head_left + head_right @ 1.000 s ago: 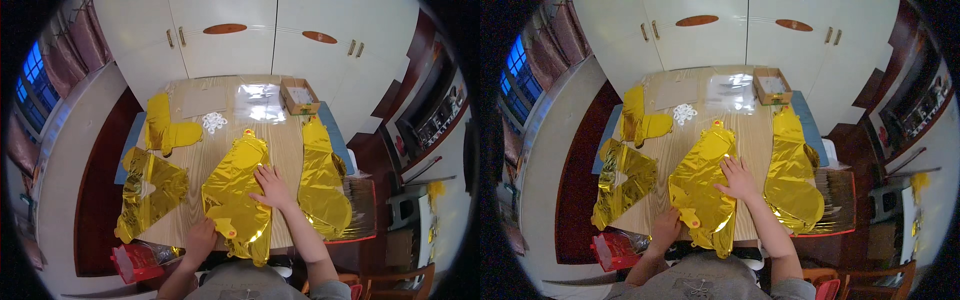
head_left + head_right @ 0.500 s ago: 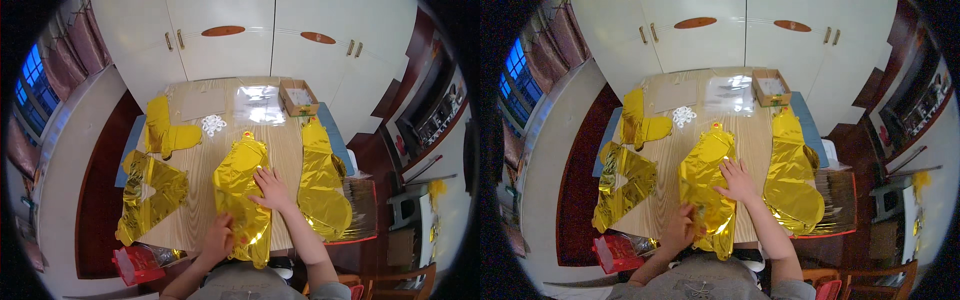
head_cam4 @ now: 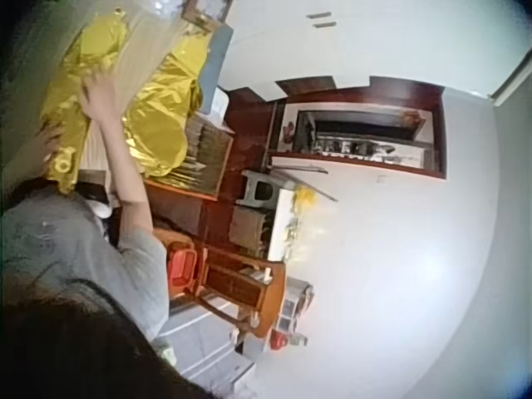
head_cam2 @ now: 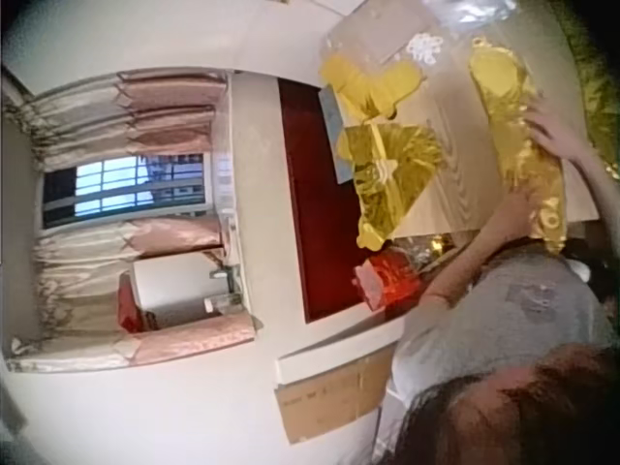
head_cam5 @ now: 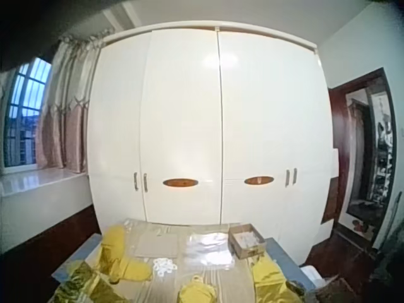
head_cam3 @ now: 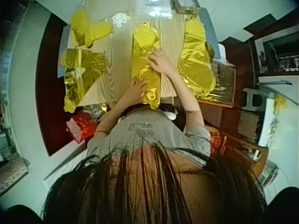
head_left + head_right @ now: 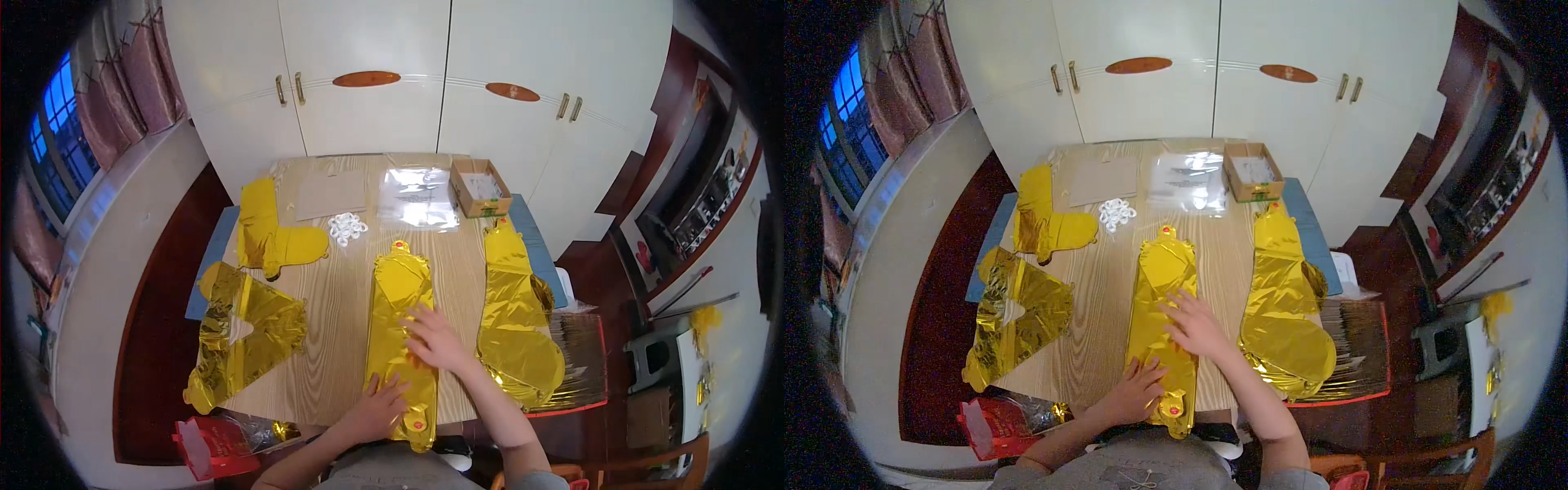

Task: Folding and organizing gold-colored plastic film sheets at a workstation.

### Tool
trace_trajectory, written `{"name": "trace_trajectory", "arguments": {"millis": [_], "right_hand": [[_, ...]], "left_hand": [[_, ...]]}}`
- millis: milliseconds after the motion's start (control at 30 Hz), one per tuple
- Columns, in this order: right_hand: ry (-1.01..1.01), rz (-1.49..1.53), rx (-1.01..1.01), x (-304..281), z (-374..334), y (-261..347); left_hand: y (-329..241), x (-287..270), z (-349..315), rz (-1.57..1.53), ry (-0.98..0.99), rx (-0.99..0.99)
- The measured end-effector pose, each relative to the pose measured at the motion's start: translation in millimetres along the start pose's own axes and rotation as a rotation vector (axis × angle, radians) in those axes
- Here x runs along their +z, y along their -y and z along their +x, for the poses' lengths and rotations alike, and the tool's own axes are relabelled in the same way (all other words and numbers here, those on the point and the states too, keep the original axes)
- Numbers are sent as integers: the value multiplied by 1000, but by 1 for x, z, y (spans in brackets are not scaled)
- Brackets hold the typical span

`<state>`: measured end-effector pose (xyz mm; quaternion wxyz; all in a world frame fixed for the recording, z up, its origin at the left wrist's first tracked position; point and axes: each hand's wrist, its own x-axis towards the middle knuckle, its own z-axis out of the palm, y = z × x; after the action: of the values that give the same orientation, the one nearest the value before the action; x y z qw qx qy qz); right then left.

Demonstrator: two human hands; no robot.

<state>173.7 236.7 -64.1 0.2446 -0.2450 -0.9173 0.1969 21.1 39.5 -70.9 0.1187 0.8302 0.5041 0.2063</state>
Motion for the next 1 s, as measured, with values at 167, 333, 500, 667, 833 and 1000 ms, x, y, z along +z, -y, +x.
{"name": "trace_trajectory", "arguments": {"millis": [167,333,500,667,833,1000], "right_hand": [[147,-89,-161,9,-14,2],[218,-132,-146,8,-12,8],[206,-135,-142,6,-12,10],[219,-139,-170,8,-14,9],[224,-116,-179,10,-14,9],[234,-86,-181,9,-14,8]], "left_hand": [[-5,-33,7,-9,188,14],[28,-50,29,-65,3,-166],[93,-39,62,237,-25,-122],[124,-39,74,236,25,-216],[140,-44,79,234,86,-199],[148,-48,85,269,160,-187]]}}
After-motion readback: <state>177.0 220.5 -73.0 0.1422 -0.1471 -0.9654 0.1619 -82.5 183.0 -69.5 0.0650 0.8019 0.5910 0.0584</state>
